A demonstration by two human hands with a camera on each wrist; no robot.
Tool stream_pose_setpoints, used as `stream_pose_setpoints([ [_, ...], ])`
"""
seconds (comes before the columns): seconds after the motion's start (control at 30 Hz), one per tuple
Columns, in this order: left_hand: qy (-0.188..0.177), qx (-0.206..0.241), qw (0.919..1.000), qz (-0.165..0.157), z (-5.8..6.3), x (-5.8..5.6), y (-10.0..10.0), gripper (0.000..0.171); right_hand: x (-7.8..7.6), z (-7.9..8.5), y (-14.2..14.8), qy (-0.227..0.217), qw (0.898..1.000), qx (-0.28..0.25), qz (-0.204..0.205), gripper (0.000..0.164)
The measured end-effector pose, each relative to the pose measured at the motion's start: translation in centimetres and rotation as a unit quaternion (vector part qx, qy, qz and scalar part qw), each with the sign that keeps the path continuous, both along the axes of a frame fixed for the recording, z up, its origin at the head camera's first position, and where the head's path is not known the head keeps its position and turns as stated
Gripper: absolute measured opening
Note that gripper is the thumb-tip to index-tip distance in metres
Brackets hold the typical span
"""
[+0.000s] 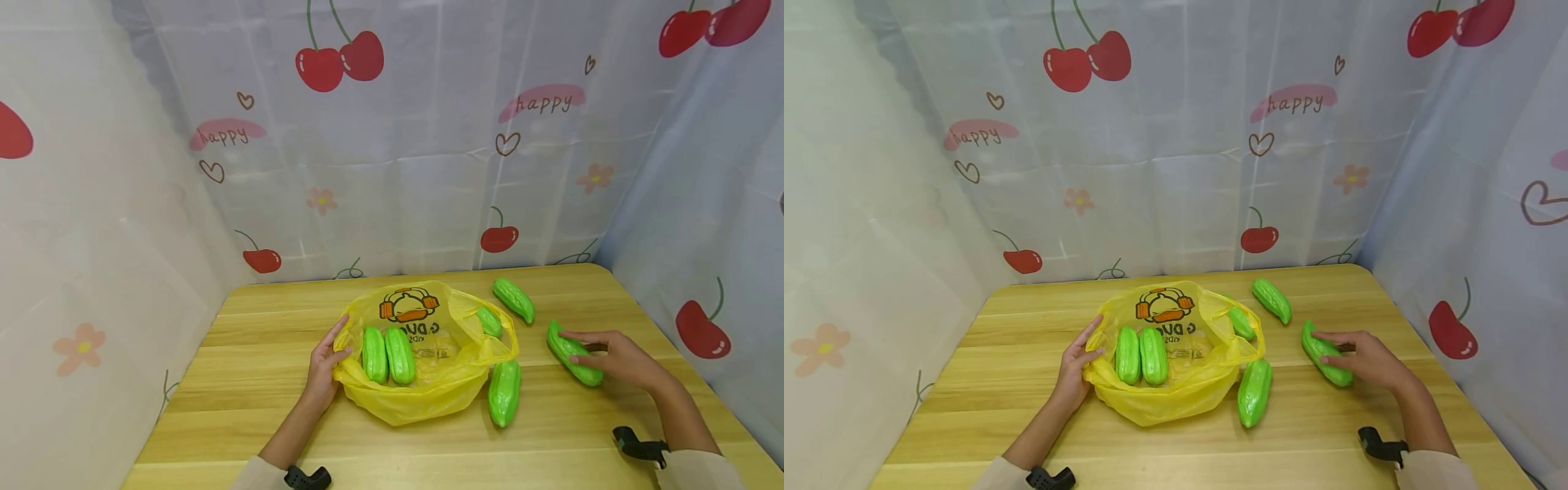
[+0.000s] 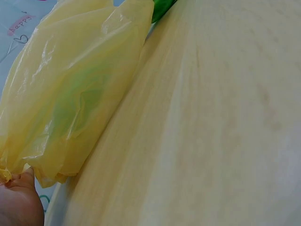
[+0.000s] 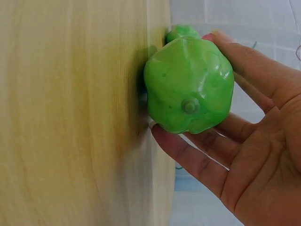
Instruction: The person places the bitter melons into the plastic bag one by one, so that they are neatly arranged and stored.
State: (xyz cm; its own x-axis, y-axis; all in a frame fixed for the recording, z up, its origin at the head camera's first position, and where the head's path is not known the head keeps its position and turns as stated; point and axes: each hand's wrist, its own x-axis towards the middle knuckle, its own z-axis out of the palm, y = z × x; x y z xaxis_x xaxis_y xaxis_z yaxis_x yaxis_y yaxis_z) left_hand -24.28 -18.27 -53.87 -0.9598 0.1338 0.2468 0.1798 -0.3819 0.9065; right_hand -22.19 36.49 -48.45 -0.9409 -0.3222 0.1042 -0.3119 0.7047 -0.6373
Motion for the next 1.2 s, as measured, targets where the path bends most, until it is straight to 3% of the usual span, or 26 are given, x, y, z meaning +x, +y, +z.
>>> stream_pose_setpoints([
  [0.8, -0.008, 0.006, 0.9999, 0.001, -0.1, 0.1, 0.1, 0.062, 0.1, 0.3, -0.1, -0.022, 0.999, 0.002, -0.027, 0.051],
  [1.2, -0.008, 0.009, 0.9999, 0.002, 0.0, 0.0, 0.1, 0.062, 0.4, 1.2, -0.5, -0.003, 0.999, -0.011, -0.054, 0.055],
])
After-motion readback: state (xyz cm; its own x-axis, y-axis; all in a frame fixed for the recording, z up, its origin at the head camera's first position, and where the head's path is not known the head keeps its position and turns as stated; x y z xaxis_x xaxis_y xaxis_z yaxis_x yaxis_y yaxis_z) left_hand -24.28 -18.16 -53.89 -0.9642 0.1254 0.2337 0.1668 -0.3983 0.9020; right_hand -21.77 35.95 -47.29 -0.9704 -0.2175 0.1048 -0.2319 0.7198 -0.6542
